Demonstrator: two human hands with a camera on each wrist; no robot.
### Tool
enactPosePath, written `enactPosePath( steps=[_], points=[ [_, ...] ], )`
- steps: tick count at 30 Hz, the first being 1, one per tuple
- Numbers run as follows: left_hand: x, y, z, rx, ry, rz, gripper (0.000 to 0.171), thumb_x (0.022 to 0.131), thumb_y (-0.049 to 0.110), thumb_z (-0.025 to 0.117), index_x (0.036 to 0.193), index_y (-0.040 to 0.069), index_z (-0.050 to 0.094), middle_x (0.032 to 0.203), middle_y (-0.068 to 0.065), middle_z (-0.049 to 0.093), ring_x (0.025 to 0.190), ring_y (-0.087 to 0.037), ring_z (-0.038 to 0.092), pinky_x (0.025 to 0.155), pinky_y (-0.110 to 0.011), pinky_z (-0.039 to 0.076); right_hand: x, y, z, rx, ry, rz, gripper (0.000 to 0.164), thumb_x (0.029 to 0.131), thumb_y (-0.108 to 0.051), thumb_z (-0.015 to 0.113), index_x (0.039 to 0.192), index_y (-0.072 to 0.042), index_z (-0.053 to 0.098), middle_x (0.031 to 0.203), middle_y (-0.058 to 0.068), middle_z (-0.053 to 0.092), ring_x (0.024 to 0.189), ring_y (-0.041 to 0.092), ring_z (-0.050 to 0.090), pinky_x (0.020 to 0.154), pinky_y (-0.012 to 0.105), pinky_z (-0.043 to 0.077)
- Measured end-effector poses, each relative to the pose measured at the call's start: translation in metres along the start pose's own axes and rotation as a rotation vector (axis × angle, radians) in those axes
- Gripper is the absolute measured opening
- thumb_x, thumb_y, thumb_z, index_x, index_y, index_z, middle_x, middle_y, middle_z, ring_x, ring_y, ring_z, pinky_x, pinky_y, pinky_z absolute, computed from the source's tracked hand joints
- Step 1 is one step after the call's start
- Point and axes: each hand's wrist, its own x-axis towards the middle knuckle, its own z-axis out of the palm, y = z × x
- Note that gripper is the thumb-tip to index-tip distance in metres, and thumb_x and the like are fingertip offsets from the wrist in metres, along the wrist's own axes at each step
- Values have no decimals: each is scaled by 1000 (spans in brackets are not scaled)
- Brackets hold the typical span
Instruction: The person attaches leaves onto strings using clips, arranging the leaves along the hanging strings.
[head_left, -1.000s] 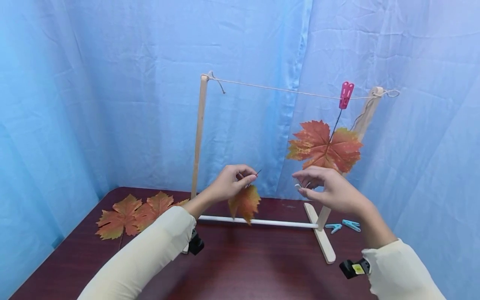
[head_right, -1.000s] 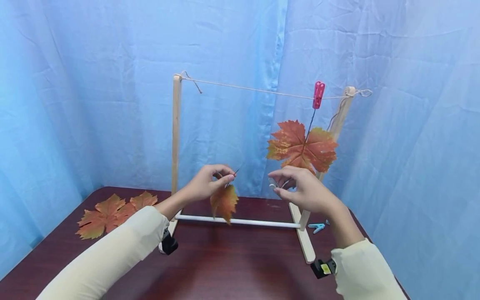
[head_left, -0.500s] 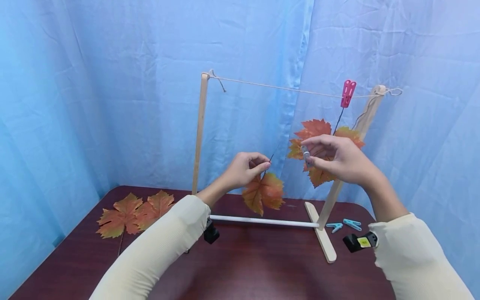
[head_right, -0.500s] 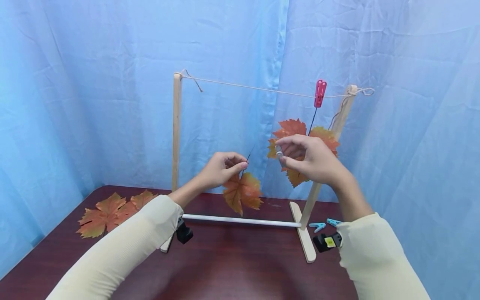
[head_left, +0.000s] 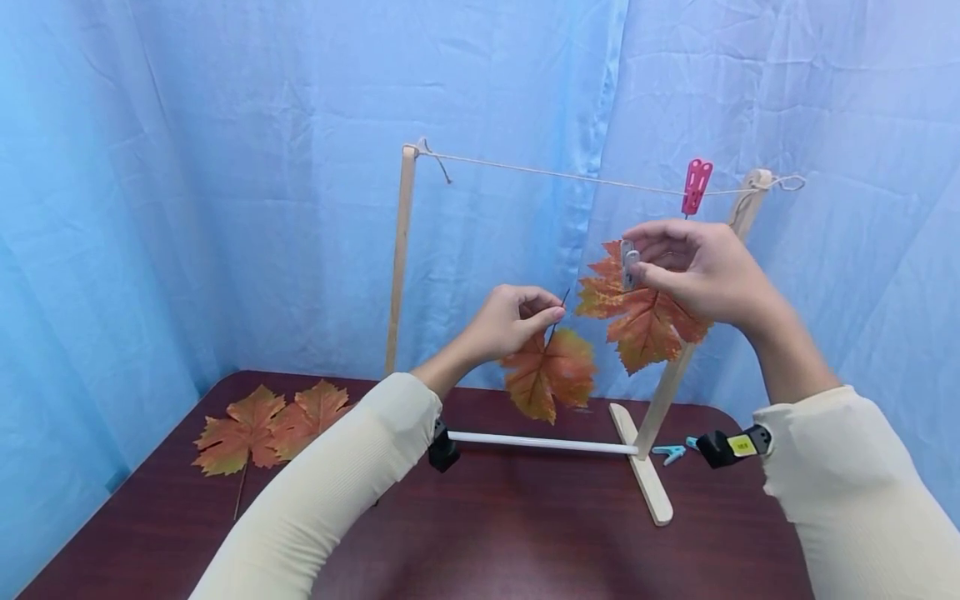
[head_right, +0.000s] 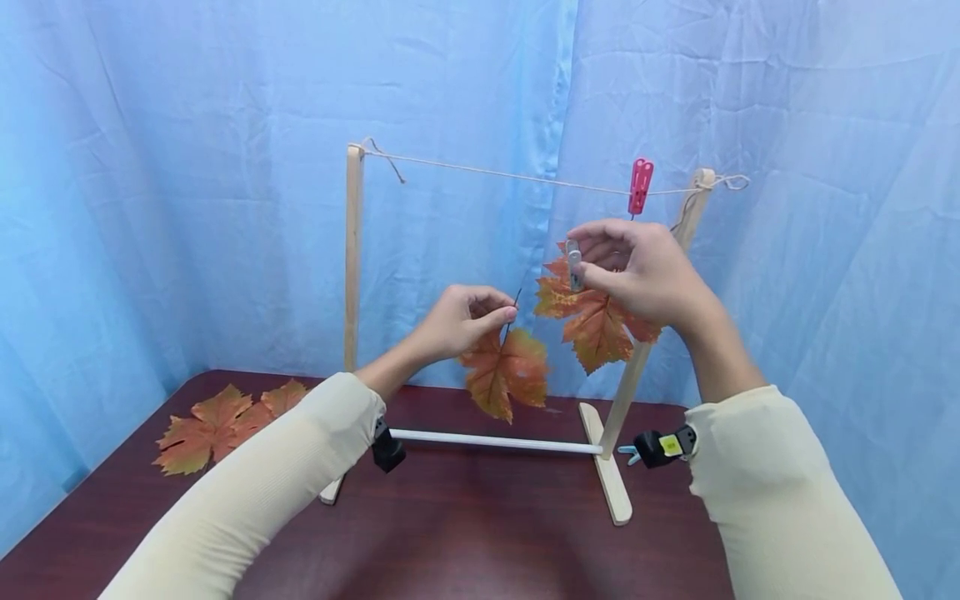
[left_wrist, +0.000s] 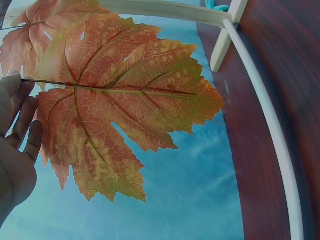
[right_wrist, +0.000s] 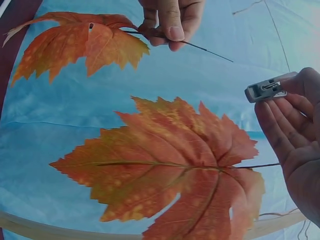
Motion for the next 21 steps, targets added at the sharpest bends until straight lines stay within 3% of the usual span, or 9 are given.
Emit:
enactPosePath(
  steps=[5, 11, 21],
  points=[
    [8, 6, 1, 5, -5, 5, 23, 104, 24, 64, 114, 7, 75, 96, -5, 75, 76, -13, 66, 67, -26, 53, 7, -1, -7, -4, 29, 15, 33, 92, -4, 74, 126, -3, 70, 104, 10, 74, 89, 1, 70, 78, 10, 52],
    [18, 15, 2, -7, -5, 1, 25, 104, 25, 64, 116, 6, 75, 99, -8, 75, 78, -13, 66, 69, -26, 53, 14, -5, -15, -24, 60, 31, 33, 93, -7, 75, 125, -5, 71, 107, -3, 73, 92, 0, 68, 77, 10, 51],
    [36, 31, 2, -42, 20, 14, 25, 103, 25, 65, 115, 6, 75, 97, -8, 75, 79, -14, 67, 68, -27, 52, 30, -18, -30, -80, 119, -1, 34, 94, -12, 76, 126, -4, 71, 99, -11, 71, 91, -2, 67, 78, 8, 49]
  ],
)
